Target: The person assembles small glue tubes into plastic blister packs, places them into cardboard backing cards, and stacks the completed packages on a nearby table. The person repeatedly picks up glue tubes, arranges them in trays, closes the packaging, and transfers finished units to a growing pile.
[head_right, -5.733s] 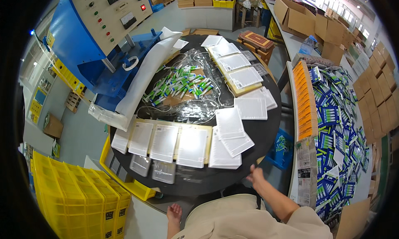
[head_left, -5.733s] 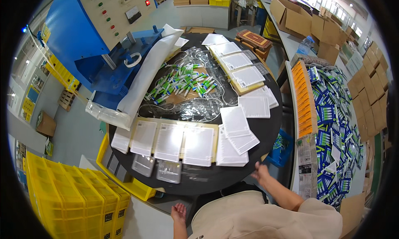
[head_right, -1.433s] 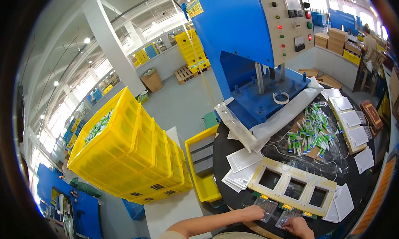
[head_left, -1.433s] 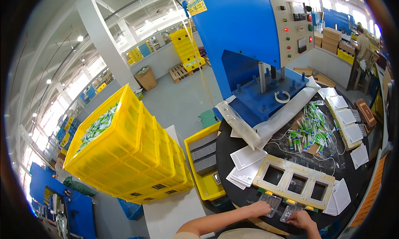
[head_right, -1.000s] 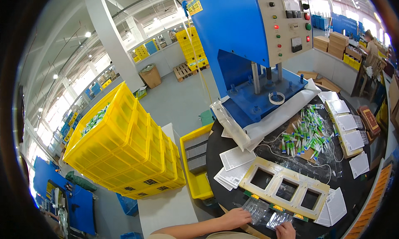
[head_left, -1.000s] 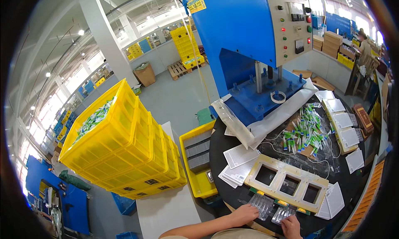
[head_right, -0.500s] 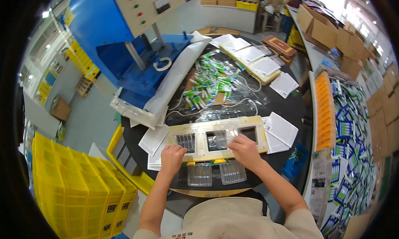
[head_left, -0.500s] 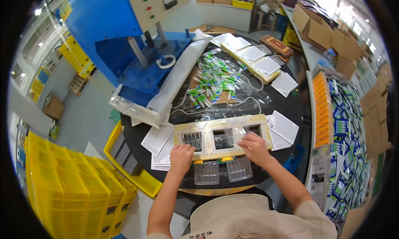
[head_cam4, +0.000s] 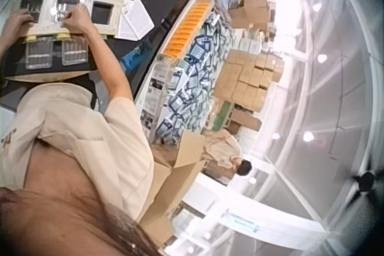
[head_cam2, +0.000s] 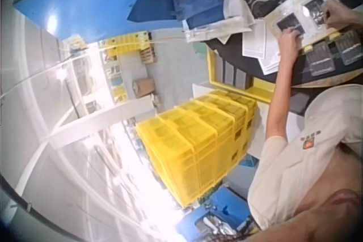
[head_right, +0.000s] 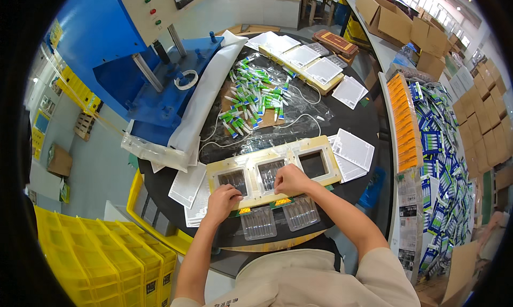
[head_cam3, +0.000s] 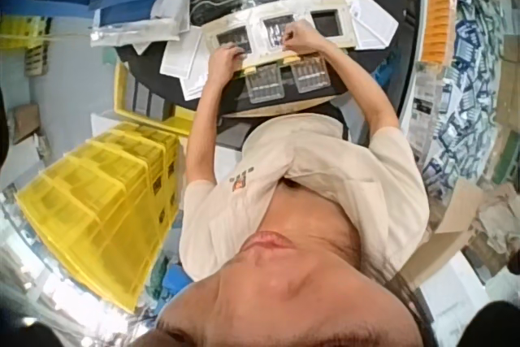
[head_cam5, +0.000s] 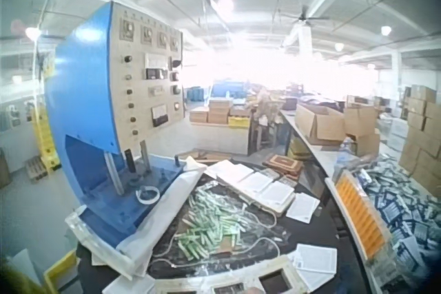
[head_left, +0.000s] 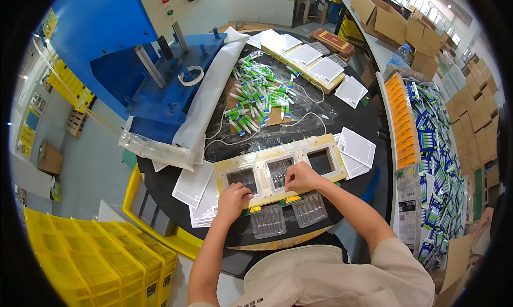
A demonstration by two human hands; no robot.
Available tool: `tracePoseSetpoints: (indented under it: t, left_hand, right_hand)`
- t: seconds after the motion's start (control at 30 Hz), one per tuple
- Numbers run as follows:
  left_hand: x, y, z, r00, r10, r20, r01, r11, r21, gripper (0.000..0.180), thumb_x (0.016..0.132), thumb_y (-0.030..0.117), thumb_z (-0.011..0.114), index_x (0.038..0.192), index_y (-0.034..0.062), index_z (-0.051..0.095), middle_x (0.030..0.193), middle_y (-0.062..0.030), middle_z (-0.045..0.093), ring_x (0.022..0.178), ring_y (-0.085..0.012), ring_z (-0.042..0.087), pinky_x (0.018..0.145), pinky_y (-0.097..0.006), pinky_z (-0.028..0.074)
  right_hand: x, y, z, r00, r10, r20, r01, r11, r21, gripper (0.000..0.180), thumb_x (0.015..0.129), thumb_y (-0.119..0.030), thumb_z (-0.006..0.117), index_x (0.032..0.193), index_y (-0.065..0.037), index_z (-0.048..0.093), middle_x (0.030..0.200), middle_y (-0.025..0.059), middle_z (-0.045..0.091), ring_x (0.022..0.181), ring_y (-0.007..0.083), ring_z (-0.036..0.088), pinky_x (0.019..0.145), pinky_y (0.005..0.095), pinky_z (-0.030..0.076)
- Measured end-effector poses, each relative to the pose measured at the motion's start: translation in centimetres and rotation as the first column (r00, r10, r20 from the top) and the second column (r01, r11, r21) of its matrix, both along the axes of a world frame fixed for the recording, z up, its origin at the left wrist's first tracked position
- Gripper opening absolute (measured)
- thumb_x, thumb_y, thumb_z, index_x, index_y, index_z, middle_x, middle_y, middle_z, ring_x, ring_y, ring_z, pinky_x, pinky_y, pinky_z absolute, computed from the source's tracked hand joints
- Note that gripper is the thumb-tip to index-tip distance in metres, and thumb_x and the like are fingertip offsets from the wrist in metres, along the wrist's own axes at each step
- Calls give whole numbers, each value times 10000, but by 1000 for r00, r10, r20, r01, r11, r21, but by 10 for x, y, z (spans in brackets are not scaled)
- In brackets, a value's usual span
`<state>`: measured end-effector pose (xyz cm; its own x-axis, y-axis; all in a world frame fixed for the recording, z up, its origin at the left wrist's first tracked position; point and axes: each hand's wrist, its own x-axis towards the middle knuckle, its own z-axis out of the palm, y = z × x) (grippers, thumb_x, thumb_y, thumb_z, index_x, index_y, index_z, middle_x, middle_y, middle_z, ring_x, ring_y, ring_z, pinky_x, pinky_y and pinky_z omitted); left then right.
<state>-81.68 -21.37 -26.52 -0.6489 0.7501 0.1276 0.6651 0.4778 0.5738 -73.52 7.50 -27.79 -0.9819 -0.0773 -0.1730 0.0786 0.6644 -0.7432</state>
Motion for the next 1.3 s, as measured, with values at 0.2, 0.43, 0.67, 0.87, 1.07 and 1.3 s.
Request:
tracePoseSetpoints:
  t: [0.2, 0.43, 0.67, 0.87, 1.07, 1.3]
  left_hand:
    - [28, 2, 11, 995, 90, 38, -94, 986, 138, 184, 824, 161, 784, 944, 33, 728, 961, -120, 683, 922, -313, 651, 807, -402, 531]
    - [88, 62, 5, 964, -72, -257, 95, 992, 77, 301, 812, 172, 794, 1076, 61, 701, 1081, -76, 696, 989, -264, 660, 877, -397, 515]
    - [118, 85, -14, 920, -40, -390, -62, 968, -245, 563, 894, 267, 712, 1384, 41, 553, 1418, -89, 575, 1286, -234, 545, 1127, -445, 381]
    - [117, 93, -4, 927, 7, -375, -99, 969, -227, 484, 909, 267, 694, 1329, 48, 596, 1357, -64, 610, 1282, -233, 549, 1155, -483, 336]
    - [107, 111, 3, 962, -20, -274, -51, 967, -251, 616, 925, 427, 680, 1394, 49, 547, 1450, -150, 513, 1359, -301, 477, 1183, -531, 287]
    - [93, 109, 3, 976, -86, -201, 19, 949, -313, 644, 968, 503, 587, 1429, 58, 524, 1466, -172, 507, 1367, -316, 471, 1187, -565, 264]
  right_hand:
    - [-4, 7, 9, 991, 92, 98, -84, 994, -76, 229, 655, -134, 882, 858, -56, 808, 773, 89, 731, 718, 214, 708, 661, 330, 547]
    - [-29, 26, 0, 934, 342, 107, -331, 937, -110, 214, 698, -141, 862, 900, -84, 818, 806, 89, 752, 730, 218, 718, 673, 334, 553]
    - [-8, 20, 18, 988, 155, 16, -148, 963, -224, 125, 795, -94, 784, 906, -38, 772, 837, 86, 719, 783, 248, 697, 710, 336, 541]
    - [59, 76, 73, 728, -462, -507, 388, 887, -251, 62, 834, 20, 698, 888, -9, 710, 963, 97, 684, 810, 225, 665, 693, 329, 533]
    - [95, 84, 21, 771, 21, -636, 249, 910, 333, 122, 775, -25, 637, 894, -22, 662, 1116, 121, 704, 1029, 287, 674, 849, 390, 543]
    - [90, 87, 14, 889, 40, -456, 148, 918, 369, 138, 861, -142, 687, 934, -25, 691, 1160, 101, 704, 1060, 266, 663, 879, 395, 541]
